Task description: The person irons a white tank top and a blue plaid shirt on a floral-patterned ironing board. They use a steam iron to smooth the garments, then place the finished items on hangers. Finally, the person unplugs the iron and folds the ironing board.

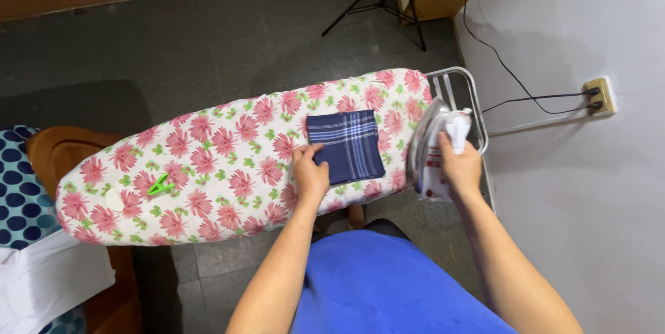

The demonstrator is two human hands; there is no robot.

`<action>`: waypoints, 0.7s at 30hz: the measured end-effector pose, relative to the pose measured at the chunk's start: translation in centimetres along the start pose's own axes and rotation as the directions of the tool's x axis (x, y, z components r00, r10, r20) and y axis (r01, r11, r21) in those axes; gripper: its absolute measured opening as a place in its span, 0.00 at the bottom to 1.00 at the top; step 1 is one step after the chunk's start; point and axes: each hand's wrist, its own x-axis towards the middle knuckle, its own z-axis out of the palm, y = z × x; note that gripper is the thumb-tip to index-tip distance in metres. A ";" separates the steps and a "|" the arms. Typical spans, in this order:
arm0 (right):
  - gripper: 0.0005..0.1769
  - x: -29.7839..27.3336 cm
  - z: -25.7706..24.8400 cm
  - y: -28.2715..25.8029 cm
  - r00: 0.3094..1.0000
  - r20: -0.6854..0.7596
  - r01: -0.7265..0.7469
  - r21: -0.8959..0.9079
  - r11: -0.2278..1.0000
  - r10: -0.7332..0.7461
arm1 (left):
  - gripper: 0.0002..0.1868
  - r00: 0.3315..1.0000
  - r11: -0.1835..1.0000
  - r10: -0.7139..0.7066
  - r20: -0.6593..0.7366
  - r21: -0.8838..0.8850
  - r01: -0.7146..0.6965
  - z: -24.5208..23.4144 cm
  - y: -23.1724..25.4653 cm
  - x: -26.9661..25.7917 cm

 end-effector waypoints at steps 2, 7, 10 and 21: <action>0.19 0.0 -1.8 -0.4 0.999 0.019 0.031 0.110 0.993 -0.034 | 0.26 0.984 0.984 0.179 -0.004 0.030 -0.178 0.5 1.0 -1.1; 0.20 0.7 -3.5 -1.2 0.999 0.034 0.028 0.134 0.991 -0.032 | 0.28 0.947 0.934 0.301 0.114 0.167 -0.317 5.0 6.0 -3.0; 0.20 1.1 -4.1 -1.4 0.998 0.061 0.005 0.193 0.981 -0.017 | 0.29 0.945 0.925 0.274 0.176 0.221 -0.309 7.6 7.4 -3.3; 0.21 1.1 -4.8 -1.2 0.992 0.125 -0.006 0.230 0.973 -0.023 | 0.26 0.938 0.882 0.190 0.289 0.370 -0.293 10.8 7.0 -3.7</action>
